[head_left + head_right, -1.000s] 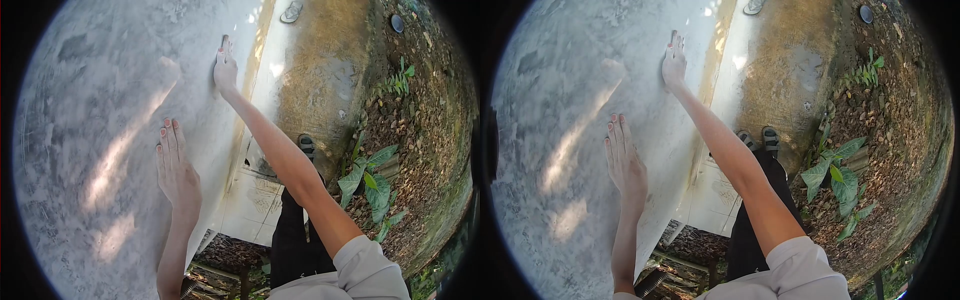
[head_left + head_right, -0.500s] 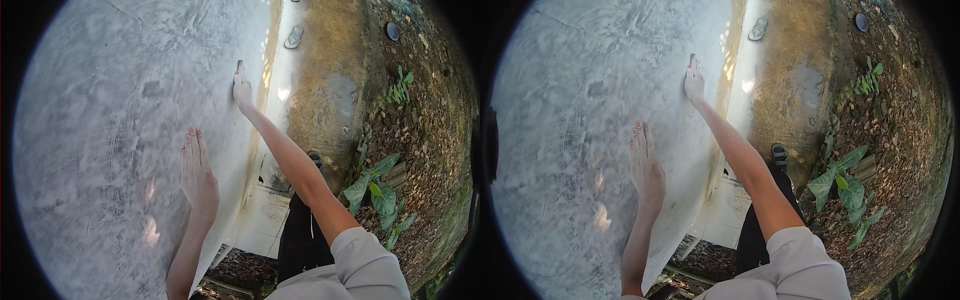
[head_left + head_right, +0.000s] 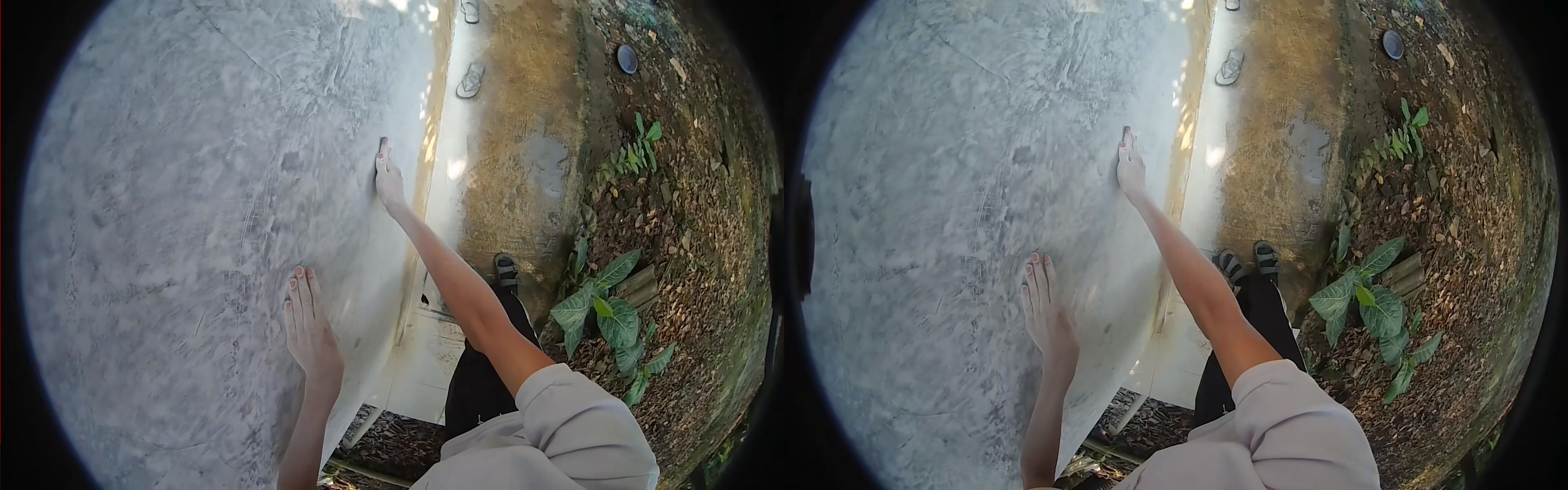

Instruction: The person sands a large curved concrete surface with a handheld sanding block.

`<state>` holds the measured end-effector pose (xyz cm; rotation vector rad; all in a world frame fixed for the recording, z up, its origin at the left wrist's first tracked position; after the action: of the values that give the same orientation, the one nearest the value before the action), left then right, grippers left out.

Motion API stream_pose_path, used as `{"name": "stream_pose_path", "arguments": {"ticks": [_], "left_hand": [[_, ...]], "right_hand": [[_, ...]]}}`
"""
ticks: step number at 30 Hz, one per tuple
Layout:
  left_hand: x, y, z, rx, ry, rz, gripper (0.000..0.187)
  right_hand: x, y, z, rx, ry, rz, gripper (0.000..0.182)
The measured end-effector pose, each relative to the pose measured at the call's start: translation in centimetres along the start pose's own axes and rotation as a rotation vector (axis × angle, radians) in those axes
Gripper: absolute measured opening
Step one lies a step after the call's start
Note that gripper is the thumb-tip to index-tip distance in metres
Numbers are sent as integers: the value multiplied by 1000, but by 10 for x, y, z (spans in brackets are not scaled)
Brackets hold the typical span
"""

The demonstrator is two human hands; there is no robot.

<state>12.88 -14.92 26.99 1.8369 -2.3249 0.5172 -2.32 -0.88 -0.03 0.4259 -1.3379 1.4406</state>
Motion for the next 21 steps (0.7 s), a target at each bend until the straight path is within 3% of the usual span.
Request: {"name": "stream_pose_path", "arguments": {"ticks": [2,6,10,14,15,16,19,21], "left_hand": [[7,-5,-10,12,1,-49,75],[16,-13,-25,-52,128,-44,70],[20,-15,-45,-79,6,-52,71],[32,-26,-57,-99,-41,-70,72],[35,-30,-58,-98,-41,-78,72],[35,-31,-62,-132,0,-60,71],[31,-30,-63,-180,11,-42,71],[33,-28,-65,-198,3,-33,71]], "right_hand": [[17,-26,19,25,-24,-54,53],[7,-199,87,98,-87,-254,55],[25,-220,92,157,-88,-303,55],[43,-88,48,-125,-74,-337,52],[34,-65,32,-62,-137,38,58],[39,-61,35,-59,-140,35,58],[61,-68,35,-38,-129,-10,61],[50,-176,78,51,-126,-180,56]]}}
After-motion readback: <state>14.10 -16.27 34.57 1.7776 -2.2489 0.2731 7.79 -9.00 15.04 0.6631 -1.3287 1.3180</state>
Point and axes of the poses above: each hand's wrist, its own y-axis towards the middle knuckle, its own z-axis out of the palm, x = y × z, the point moved 10 cm from there along y, towards the middle knuckle, and after that the axes turned 3 degrees about -z, right-handed, at the moved point
